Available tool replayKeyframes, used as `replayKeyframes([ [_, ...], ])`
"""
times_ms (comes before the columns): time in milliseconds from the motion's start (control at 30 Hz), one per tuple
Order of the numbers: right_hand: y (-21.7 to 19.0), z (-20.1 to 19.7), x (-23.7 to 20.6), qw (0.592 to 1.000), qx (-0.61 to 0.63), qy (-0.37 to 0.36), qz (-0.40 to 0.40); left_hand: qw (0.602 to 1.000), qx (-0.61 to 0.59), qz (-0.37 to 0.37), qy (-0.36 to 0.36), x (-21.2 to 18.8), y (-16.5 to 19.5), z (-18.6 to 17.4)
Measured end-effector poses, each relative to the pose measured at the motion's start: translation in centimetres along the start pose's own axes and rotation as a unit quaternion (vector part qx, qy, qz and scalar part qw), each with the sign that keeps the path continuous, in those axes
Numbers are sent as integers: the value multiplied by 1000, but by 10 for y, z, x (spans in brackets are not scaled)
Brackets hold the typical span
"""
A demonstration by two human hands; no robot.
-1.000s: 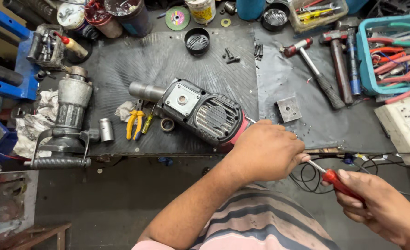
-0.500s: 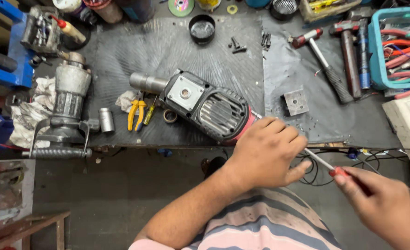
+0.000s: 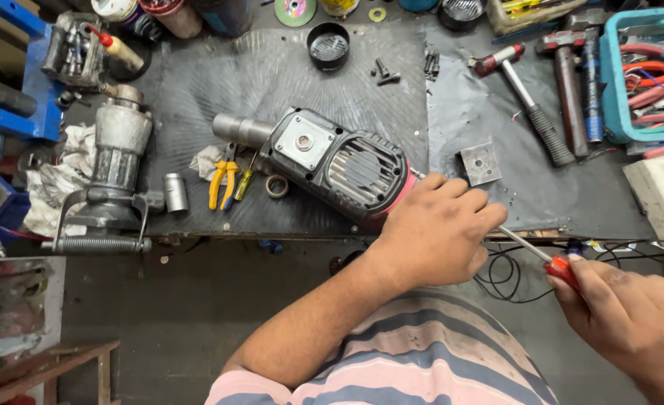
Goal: The person uses a red-handled screwdriver to loosen and remove screws from the housing of a rotary hammer power drill on a cluttered workbench. They reposition the drill, use a cordless drill driver on a screw, then return to the screwdriver to continue removing screws by hand.
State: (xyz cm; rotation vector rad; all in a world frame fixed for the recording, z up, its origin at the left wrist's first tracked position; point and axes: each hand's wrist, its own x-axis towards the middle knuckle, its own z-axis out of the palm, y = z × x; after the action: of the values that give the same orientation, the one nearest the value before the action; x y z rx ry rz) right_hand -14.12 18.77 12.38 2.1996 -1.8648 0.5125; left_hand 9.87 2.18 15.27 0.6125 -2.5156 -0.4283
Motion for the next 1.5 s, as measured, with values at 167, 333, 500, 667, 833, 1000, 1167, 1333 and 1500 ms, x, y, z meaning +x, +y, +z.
replayKeyframes([
  [167, 11, 19, -5, 811, 285, -186, 476, 1000, 13, -6, -19, -2, 0, 2],
  [333, 23, 14, -5, 726, 431, -258, 470, 1000, 2, -3, -17, -2, 2, 3],
  [500, -3, -5, -1, 994, 50, -27, 90, 1000, 11, -4, -10, 0, 2, 1],
  [667, 3, 3, 3, 997, -47, -2, -57, 1000, 9, -5, -25, -1, 0, 1],
  [833, 26, 17, -10, 688, 456, -215, 523, 1000, 12, -6, -25, -1, -2, 7],
  [1000, 24, 14, -17, 800, 410, -197, 391, 1000, -5, -19, -9, -5, -1, 8],
  [1167, 5, 10, -18, 999, 24, -26, 20, 1000, -3, -10, 0, -6, -1, 6],
  [1333, 9, 15, -13, 906, 251, -140, 310, 1000, 8, 11, -23, -5, -2, 5],
  [1500, 12, 14, 1, 687, 489, -227, 487, 998, 12, 9, -55, -2, 2, 2],
])
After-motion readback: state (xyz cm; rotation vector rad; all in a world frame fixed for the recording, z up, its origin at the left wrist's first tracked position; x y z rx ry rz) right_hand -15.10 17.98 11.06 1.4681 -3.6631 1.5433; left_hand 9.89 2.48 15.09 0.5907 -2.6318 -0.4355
